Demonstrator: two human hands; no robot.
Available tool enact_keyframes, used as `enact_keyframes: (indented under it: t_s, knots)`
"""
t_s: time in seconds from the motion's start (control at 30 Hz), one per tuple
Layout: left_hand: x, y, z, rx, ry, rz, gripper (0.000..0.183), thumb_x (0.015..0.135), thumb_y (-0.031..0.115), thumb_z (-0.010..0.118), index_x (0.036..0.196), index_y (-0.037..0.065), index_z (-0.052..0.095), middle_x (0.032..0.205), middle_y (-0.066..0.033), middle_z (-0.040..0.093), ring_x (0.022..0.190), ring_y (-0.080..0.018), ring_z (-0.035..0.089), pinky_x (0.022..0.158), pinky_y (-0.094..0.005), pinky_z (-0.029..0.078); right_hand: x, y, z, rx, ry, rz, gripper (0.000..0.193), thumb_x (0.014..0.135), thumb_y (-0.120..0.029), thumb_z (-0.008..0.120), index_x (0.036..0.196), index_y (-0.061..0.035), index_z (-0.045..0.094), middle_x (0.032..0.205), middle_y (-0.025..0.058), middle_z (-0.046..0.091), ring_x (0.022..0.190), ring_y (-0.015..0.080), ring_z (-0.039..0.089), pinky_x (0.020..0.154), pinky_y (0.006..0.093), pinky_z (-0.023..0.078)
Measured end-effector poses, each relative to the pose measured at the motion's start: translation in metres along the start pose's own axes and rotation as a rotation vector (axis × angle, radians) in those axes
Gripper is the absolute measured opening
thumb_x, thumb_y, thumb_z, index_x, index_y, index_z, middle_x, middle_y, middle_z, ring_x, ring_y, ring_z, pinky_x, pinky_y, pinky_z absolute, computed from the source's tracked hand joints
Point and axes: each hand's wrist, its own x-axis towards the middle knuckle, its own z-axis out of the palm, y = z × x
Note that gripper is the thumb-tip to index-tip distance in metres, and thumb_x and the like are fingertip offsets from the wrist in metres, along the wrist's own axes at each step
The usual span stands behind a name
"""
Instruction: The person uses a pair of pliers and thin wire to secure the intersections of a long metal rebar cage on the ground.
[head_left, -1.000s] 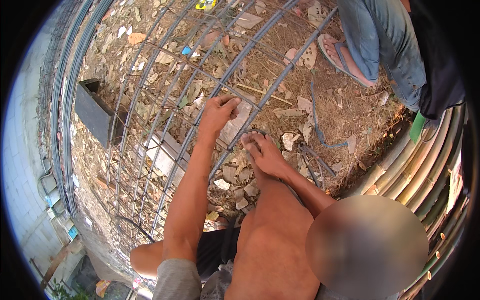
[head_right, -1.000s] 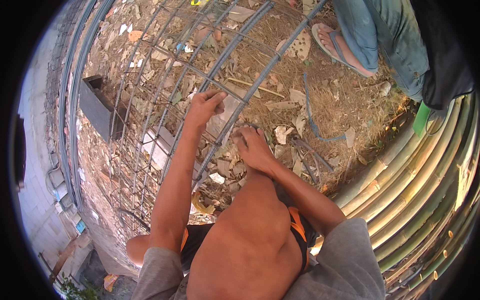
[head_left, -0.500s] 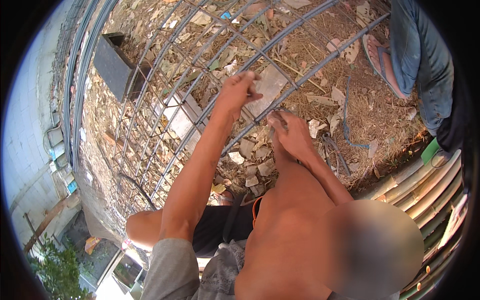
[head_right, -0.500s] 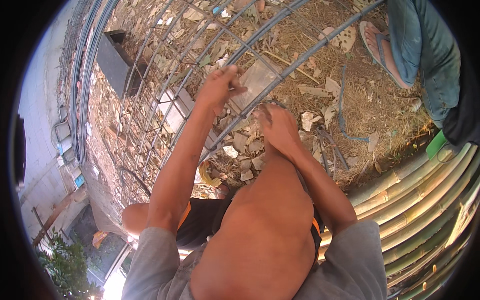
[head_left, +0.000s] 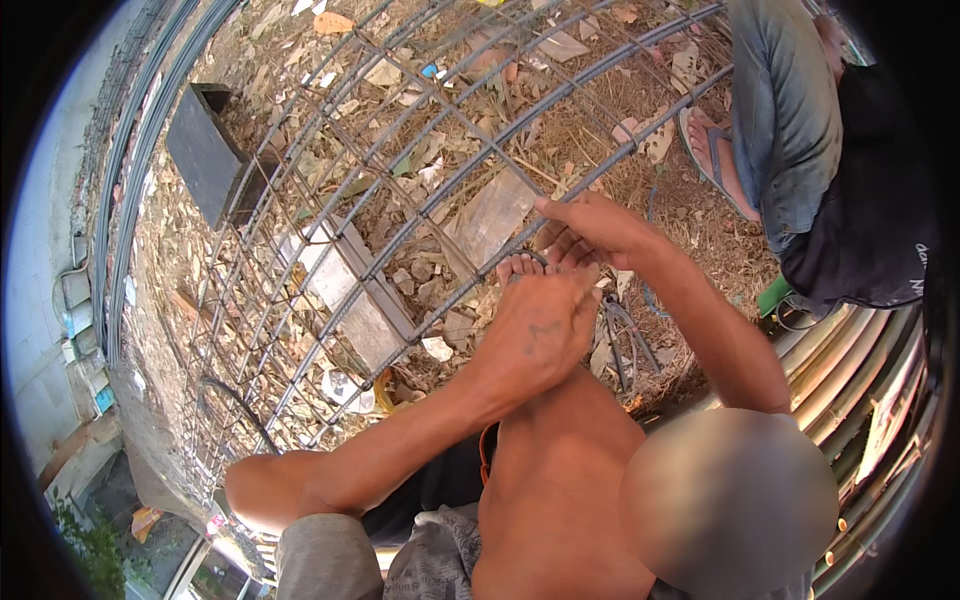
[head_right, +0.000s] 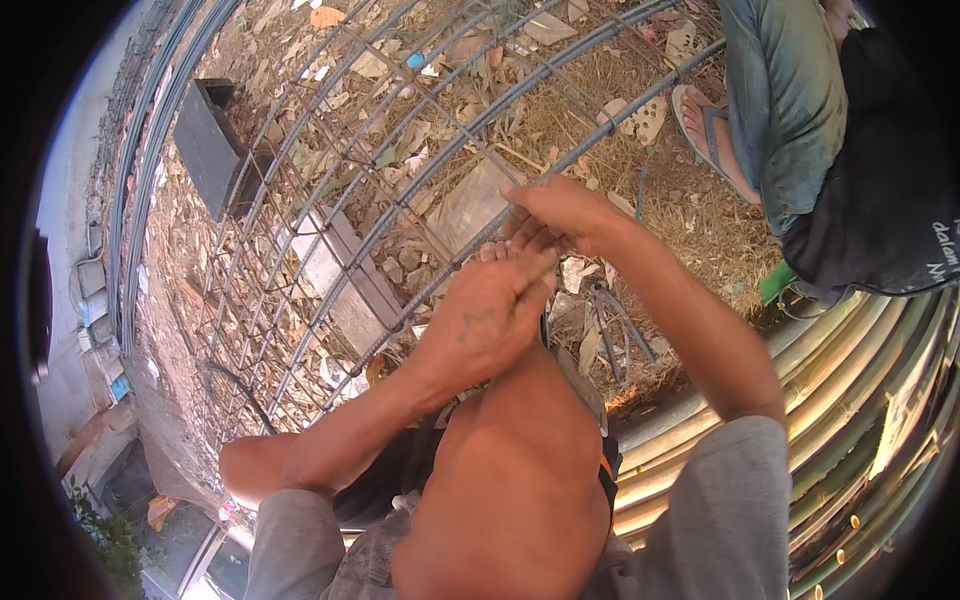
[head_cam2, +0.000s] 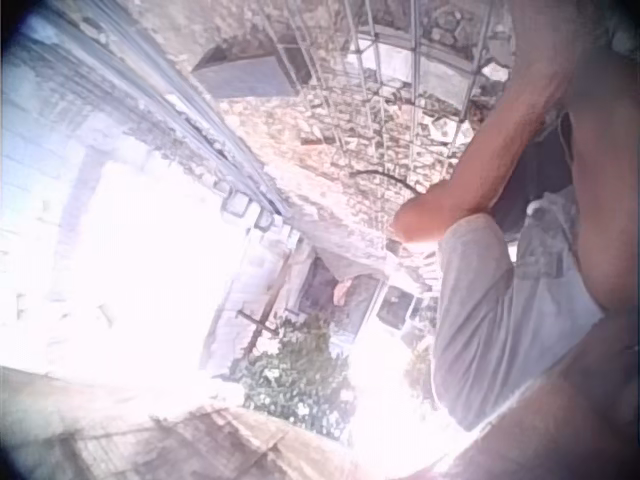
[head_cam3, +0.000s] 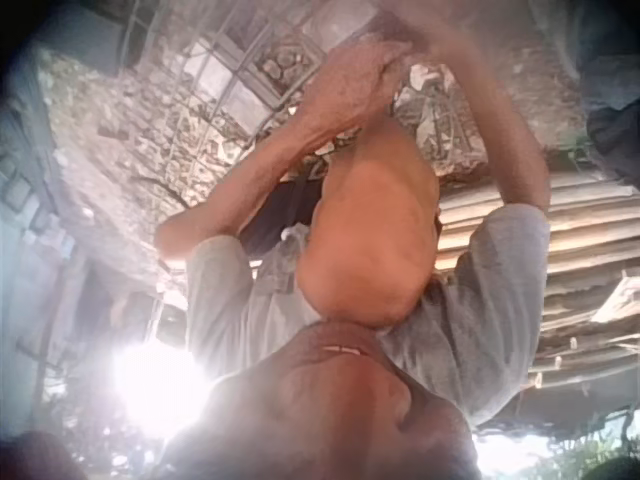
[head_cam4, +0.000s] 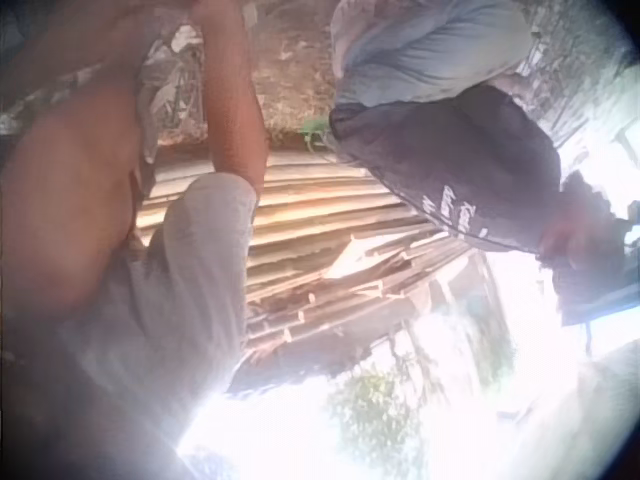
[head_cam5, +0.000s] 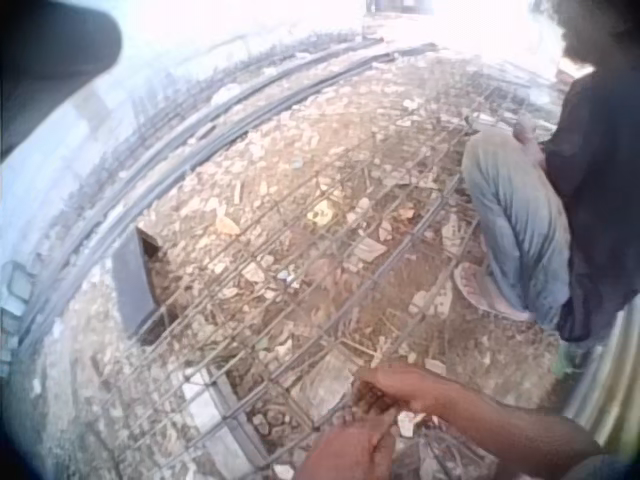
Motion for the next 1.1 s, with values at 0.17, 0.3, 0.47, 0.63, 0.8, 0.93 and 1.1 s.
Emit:
enact_keyframes:
  t_s: [0.17,0.3,0.47,0.63,0.8,0.93,1.1]
  knots:
    - [-0.001,-0.008,0.019,-0.171,-0.134,-0.016,0.031,0.096,0.017,0.056,0.119,-0.001,0.067,0.092,-0.0254,0.068,0.089,-0.0437,0.065,0.083,-0.0461,0.05,-0.003,-0.022,-0.014,-0.525,0.095,0.007,0.043,0.099,-0.036,0.06,0.093,0.0058,0.069,0.085,0.0187,0.071,0.074,0.0203,0.07,0.064,0.0329,0.055]
    - [0.026,-0.037,-0.017,-0.198,-0.238,-0.272,0.037,0.095,0.029,0.061,0.111,-0.003,0.072,0.096,-0.0224,0.073,0.089,-0.0332,0.07,0.084,-0.0406,0.052,-0.003,0.001,-0.034,-0.654,0.26,-0.126,0.038,0.093,-0.03,0.06,0.106,0.0046,0.069,0.088,0.0191,0.072,0.09,0.0257,0.067,0.082,0.0408,0.05]
    - [0.062,-0.133,-0.005,-0.278,0.24,-0.293,0.048,0.093,0.041,0.065,0.098,-0.007,0.075,0.082,-0.0192,0.072,0.077,-0.021,0.067,0.075,-0.0375,0.051,0.004,0.01,-0.022,-0.535,0.454,-0.113,0.037,0.091,-0.029,0.061,0.113,-0.0008,0.068,0.075,0.012,0.065,0.071,0.0212,0.061,0.066,0.0391,0.047]
    - [0.091,-0.129,0.014,-0.248,0.054,-0.538,0.056,0.088,0.049,0.072,0.092,-0.006,0.076,0.066,-0.0167,0.066,0.066,-0.0204,0.063,0.067,-0.0408,0.051,0.008,0.001,-0.032,-0.35,0.142,0.071,0.034,0.092,-0.032,0.061,0.105,-0.0022,0.068,0.063,0.0001,0.044,0.047,0.0137,0.039,0.043,0.0332,0.03]
    - [0.094,-0.124,0.021,-0.198,0.083,-0.422,0.05,0.086,0.046,0.073,0.089,-0.003,0.076,0.07,-0.0222,0.066,0.069,-0.0341,0.068,0.068,-0.0446,0.051,0.021,0.0,-0.044,-0.368,0.179,0.112,0.026,0.091,-0.025,0.063,0.103,-0.0025,0.067,0.061,-0.0012,0.042,0.048,0.0134,0.037,0.043,0.0344,0.029]
    - [0.094,-0.135,0.018,-0.196,0.039,-0.423,0.048,0.087,0.044,0.074,0.097,-0.003,0.076,0.073,-0.0219,0.068,0.071,-0.0352,0.069,0.068,-0.0441,0.052,0.024,-0.001,-0.047,-0.206,0.056,0.123,0.029,0.092,-0.027,0.067,0.11,-0.0042,0.066,0.061,-0.003,0.041,0.049,0.0115,0.037,0.043,0.034,0.03]
    - [0.096,-0.129,0.02,-0.241,0.028,-0.412,0.048,0.087,0.043,0.075,0.095,-0.004,0.075,0.068,-0.0177,0.065,0.064,-0.0278,0.065,0.064,-0.0415,0.05,0.021,0.031,-0.06,-0.117,-0.043,0.021,0.028,0.099,-0.033,0.064,0.113,-0.0089,0.067,0.062,-0.0056,0.041,0.055,0.0079,0.04,0.053,0.028,0.036]
